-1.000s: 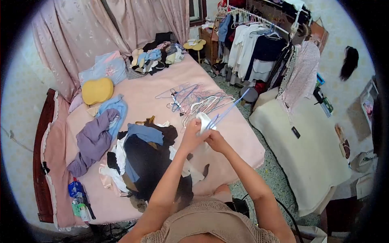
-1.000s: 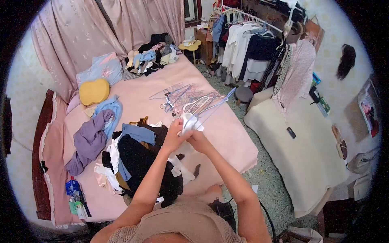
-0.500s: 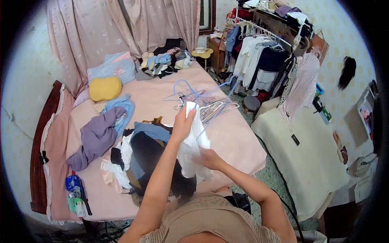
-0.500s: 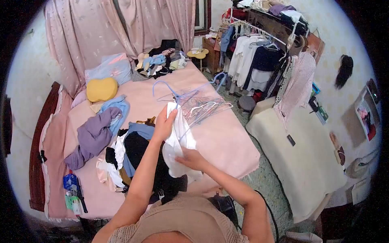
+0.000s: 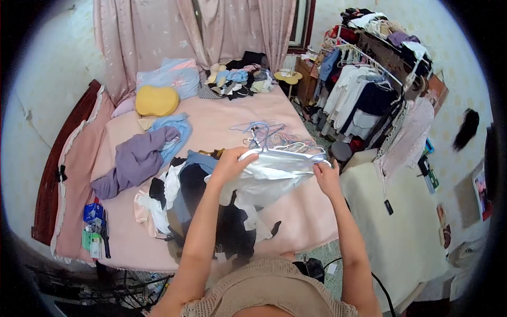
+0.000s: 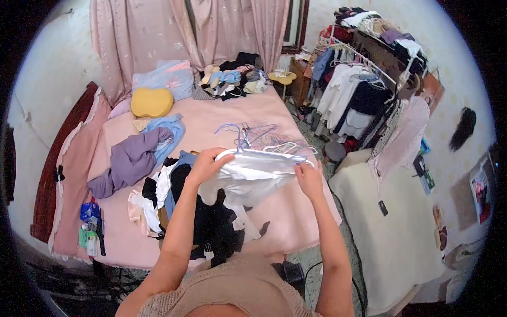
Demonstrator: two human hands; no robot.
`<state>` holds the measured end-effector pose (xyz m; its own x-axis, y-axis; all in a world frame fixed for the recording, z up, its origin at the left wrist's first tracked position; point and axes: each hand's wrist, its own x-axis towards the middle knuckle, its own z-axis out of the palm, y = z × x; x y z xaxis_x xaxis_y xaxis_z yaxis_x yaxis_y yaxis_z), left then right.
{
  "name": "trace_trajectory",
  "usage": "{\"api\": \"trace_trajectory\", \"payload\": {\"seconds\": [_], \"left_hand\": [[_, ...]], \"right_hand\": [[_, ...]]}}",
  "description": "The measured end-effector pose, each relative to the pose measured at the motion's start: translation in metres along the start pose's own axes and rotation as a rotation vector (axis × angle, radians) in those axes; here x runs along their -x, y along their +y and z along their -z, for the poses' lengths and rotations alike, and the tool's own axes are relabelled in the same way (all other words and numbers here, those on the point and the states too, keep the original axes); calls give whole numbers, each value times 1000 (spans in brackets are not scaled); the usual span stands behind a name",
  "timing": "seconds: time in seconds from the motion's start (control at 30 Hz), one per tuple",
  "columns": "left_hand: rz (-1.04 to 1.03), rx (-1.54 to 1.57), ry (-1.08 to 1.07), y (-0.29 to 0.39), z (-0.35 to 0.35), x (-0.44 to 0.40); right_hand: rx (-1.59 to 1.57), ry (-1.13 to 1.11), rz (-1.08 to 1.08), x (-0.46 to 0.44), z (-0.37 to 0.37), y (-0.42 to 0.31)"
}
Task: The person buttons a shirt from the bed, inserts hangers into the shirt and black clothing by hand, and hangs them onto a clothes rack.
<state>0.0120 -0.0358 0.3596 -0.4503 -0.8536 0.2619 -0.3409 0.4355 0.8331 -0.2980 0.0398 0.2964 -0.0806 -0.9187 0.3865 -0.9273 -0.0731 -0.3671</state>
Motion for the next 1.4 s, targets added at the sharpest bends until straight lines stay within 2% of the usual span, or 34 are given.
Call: {"api": "trace_trajectory", "payload": {"seconds": [0.03, 0.27, 0.33, 0.43, 0.5, 0.57, 0.6, 0.63, 0.67, 0.73, 0.77, 0.8, 0.87, 0.9, 1.0, 1.13, 1.33, 1.4], "left_hand": [[-9, -4, -12, 1, 1, 2], [-1, 0, -145, -5, 12, 8], [64, -94, -254, -3, 18, 8], [47, -137, -249, -4, 16, 9], [25, -185, -242, -4, 12, 10], [41, -223, -116, 2, 6, 11], [40, -224, -120, 0, 4, 11], [39, -104, -32, -3, 1, 11], [38, 16, 55, -6, -2, 11], [53, -7, 63, -4, -3, 12], [29, 27, 93, -5, -6, 14], [7, 61, 125, -4, -7, 15], [-10, 72, 151, -5, -8, 16], [-28, 82, 182, -5, -7, 17], [-17, 156, 222, -7, -9, 18], [66, 196, 248, -15, -13, 21], [30, 238, 335, -13, -27, 21], [-43, 153, 329, 1, -34, 23]], "right_hand": [[-51, 129, 66, -2, -5, 7], [48, 105, 160, -24, 17, 12], [44, 187, 231, -28, 19, 9], [78, 201, 262, -34, 23, 5], [113, 294, 349, -34, 20, 2], [17, 297, 311, -29, 17, -7], [-75, 301, 278, -27, 18, -14], [-131, 203, 140, -23, 22, -24], [-130, 204, 137, -21, 29, -33], [-249, 17, -49, -22, 40, -46], [-275, 144, 40, -23, 35, -41], [-274, 146, 36, -25, 34, -40], [-270, 330, 306, -27, 31, -41], [-370, 146, 147, -23, 27, -42], [-284, 21, 166, -16, 30, -48], [-172, 122, 343, -10, 28, -60], [-211, 100, 335, -9, 24, -74], [-266, 28, 330, -7, 15, -86]]}}
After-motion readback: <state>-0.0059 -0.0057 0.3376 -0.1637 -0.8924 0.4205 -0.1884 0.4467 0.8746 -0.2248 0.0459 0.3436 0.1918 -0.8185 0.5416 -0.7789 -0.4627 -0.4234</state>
